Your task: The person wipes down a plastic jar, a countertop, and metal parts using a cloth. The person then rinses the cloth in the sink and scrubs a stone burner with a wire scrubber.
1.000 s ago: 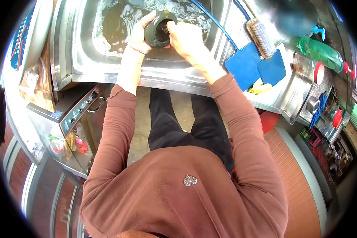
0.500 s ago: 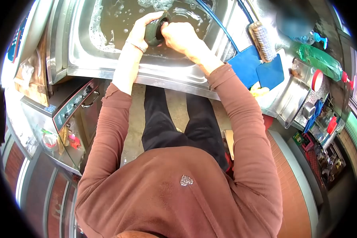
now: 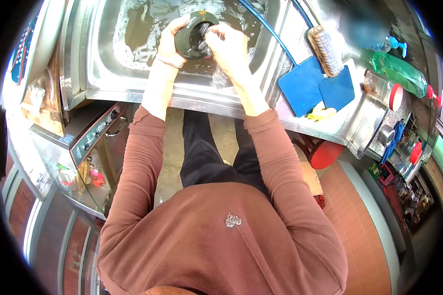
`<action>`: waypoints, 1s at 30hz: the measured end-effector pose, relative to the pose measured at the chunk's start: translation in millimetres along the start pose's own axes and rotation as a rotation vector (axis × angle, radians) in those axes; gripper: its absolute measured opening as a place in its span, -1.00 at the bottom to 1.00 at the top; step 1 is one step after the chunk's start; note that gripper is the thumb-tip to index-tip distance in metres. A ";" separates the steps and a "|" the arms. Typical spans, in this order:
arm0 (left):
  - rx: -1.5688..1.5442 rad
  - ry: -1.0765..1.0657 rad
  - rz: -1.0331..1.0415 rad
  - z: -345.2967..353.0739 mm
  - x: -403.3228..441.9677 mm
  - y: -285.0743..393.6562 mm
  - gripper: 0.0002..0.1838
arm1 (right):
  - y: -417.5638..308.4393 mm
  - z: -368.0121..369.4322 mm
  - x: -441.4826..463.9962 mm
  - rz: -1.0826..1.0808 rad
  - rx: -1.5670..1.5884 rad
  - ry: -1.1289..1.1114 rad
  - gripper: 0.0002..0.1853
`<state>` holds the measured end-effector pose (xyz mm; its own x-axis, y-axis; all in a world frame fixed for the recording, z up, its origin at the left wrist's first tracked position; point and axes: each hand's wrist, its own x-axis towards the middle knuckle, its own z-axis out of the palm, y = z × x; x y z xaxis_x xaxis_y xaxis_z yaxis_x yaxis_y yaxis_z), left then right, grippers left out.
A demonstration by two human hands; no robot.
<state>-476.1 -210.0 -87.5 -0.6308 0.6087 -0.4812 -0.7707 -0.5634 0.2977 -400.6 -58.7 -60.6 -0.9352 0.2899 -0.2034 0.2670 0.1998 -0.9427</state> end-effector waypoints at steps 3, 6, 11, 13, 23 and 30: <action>-0.125 -0.025 0.020 -2.9 6.4 -2.7 -0.65 | 12.0 28.8 8.6 -0.506 -0.341 0.284 -0.82; -0.161 -0.175 0.022 -21.2 10.7 1.0 -0.59 | -2.0 37.2 9.5 -0.397 -0.200 -0.034 -0.79; -0.146 -0.140 -0.010 -13.7 -0.2 7.8 -0.57 | -20.0 4.8 19.2 -0.099 0.106 -0.492 -0.67; -0.140 -0.156 -0.034 -9.5 1.9 5.3 -0.57 | -19.2 -7.3 24.5 -0.014 0.074 -0.589 -0.65; 0.095 0.079 0.032 -2.6 -2.2 -3.0 -0.73 | -12.7 -21.5 10.3 -0.329 -0.531 -0.674 -0.59; 0.286 0.130 -0.028 2.2 -1.2 2.0 -0.67 | -11.3 -20.9 -2.0 -0.669 -1.123 -0.376 -0.63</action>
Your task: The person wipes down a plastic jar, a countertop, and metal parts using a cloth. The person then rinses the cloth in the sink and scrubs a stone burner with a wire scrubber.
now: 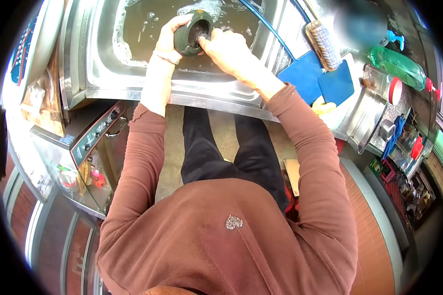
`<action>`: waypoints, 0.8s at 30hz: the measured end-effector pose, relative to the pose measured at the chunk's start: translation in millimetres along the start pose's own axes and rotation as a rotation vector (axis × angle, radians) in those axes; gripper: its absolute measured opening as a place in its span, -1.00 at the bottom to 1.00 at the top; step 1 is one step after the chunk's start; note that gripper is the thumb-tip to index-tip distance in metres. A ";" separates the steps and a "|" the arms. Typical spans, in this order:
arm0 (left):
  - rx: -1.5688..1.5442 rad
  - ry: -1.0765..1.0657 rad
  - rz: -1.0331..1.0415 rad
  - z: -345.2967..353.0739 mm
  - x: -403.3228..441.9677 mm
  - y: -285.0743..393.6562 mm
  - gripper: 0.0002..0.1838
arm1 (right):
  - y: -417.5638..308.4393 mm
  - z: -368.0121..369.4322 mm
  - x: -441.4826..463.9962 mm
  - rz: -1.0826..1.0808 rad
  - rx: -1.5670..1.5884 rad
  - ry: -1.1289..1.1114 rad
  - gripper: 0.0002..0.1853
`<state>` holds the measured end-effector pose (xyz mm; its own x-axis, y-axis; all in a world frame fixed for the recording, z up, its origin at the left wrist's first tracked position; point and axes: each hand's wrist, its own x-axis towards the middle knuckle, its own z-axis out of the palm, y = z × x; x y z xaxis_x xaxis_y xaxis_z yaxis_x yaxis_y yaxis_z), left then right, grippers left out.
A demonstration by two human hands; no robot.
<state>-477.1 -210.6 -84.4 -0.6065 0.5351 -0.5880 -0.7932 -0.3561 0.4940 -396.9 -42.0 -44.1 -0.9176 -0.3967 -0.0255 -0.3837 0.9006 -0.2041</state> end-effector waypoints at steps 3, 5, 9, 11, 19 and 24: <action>-0.028 0.041 0.027 -2.9 2.3 -2.0 -0.65 | -9.5 8.6 -1.2 0.062 -0.025 0.060 -0.52; -0.060 0.053 -0.024 -5.7 3.8 -3.4 -0.63 | -17.4 3.8 2.3 0.112 0.001 0.140 -0.56; -0.059 0.028 -0.064 -5.7 3.5 -5.1 -0.63 | -11.7 19.2 17.6 0.117 -0.053 0.146 -0.53; -0.005 0.046 -0.036 -4.1 1.0 -3.4 -0.64 | -7.7 26.9 20.8 0.081 -0.097 0.093 -0.61; 0.073 0.040 0.048 -6.5 -0.8 -9.4 -0.72 | -9.9 28.3 13.0 0.021 0.337 -0.079 -0.83; -0.039 -0.052 0.165 -3.3 0.6 3.6 -0.63 | 3.8 13.0 -7.6 0.452 1.077 0.181 -0.55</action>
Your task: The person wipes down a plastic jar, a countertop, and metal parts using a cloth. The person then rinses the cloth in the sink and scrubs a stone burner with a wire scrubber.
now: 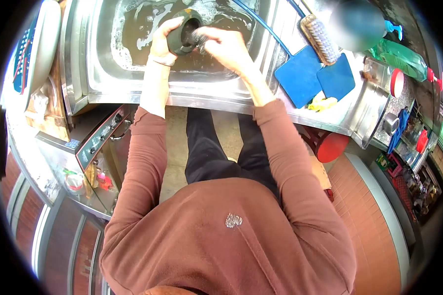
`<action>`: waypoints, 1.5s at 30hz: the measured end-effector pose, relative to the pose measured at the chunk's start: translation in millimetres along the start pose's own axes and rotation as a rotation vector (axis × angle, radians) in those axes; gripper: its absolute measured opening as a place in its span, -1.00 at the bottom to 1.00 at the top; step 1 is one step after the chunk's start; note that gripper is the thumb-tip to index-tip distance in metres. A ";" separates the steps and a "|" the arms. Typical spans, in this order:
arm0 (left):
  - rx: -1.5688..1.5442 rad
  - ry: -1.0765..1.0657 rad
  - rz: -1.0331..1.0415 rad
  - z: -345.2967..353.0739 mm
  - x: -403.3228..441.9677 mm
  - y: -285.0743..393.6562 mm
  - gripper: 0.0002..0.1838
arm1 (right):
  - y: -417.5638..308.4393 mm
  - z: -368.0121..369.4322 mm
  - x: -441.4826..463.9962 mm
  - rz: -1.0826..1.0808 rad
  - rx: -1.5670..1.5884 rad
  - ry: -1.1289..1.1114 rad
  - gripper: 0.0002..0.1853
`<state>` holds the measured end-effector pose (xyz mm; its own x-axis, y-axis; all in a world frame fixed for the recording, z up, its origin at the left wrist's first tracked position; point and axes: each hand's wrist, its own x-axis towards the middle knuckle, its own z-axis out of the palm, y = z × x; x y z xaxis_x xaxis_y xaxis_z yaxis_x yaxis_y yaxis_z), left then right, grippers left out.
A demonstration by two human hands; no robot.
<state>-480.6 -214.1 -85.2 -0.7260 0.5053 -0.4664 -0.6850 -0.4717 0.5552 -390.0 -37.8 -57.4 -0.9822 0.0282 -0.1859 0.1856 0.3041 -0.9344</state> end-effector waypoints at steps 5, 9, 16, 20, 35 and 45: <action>1.764 0.476 0.307 9.0 8.7 -18.5 -0.27 | 18.4 4.3 8.6 0.358 -0.408 0.241 -0.43; 2.363 0.481 -0.007 21.5 12.6 -35.2 -0.10 | 23.1 26.1 34.3 0.646 -0.603 0.043 -0.34; 1.798 0.512 0.190 6.1 9.1 -22.5 -0.08 | 12.2 19.8 16.8 0.277 -0.474 0.065 -0.62; 0.769 0.322 0.339 6.3 -17.3 25.1 -0.34 | -32.6 -11.4 3.8 0.136 -0.289 0.172 -0.57; -0.269 -0.301 0.276 81.6 -121.9 91.8 -0.08 | -53.3 -37.0 -33.0 0.013 -0.142 0.149 -0.36; -0.056 -0.278 0.248 50.3 -109.7 82.4 -0.23 | -52.3 -39.2 -57.5 0.108 -0.266 0.123 -0.48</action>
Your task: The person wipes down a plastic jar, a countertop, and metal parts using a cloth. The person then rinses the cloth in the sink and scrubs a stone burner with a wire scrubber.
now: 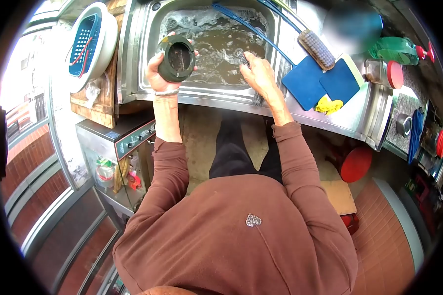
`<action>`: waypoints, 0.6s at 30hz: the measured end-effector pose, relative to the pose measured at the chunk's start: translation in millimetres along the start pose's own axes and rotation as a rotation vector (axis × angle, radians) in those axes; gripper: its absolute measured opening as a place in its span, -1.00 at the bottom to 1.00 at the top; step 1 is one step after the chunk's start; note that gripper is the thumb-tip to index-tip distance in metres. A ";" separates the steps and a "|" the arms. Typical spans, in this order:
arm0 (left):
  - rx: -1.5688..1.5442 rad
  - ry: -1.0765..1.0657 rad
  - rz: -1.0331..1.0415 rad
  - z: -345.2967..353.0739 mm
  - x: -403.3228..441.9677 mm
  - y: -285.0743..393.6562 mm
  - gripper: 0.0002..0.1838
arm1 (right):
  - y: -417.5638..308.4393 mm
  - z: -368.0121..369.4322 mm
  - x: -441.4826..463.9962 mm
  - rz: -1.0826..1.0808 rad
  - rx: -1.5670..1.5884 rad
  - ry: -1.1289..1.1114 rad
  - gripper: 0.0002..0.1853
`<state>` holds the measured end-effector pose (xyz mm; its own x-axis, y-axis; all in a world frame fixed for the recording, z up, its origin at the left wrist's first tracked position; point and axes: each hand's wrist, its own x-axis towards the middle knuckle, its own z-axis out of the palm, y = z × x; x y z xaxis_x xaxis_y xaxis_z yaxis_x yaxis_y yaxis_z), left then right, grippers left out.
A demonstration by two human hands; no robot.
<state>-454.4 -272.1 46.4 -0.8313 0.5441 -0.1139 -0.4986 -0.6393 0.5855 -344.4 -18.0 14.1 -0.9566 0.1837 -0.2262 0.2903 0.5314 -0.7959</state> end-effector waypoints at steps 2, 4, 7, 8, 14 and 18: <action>0.187 0.070 0.001 12.8 2.4 3.6 -0.26 | -5.6 -4.8 -2.3 0.040 -0.047 -0.019 -0.51; 0.539 0.258 0.065 27.6 1.5 -1.6 -0.29 | -6.9 -6.6 -4.2 0.038 -0.093 -0.007 -0.54; 1.316 0.246 0.167 30.4 6.4 -10.1 -0.12 | 6.2 4.0 -5.5 -0.074 -0.123 0.097 -0.55; 1.695 0.216 0.222 30.6 8.6 -10.6 -0.02 | 12.1 9.5 -5.8 -0.119 -0.139 0.147 -0.55; 2.461 0.069 0.333 62.8 8.6 -25.6 -0.04 | 34.7 32.3 -2.5 -0.187 -0.293 0.261 -0.42; 2.473 -0.064 0.519 78.5 11.2 -22.8 -0.04 | 40.8 30.5 -9.6 -0.202 -0.303 0.287 -0.40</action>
<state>-433.0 -208.7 94.7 -0.7099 0.6612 0.2425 0.6788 0.7342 -0.0149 -324.2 -23.3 -33.4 -0.9614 0.2501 0.1148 0.1341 0.7899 -0.5984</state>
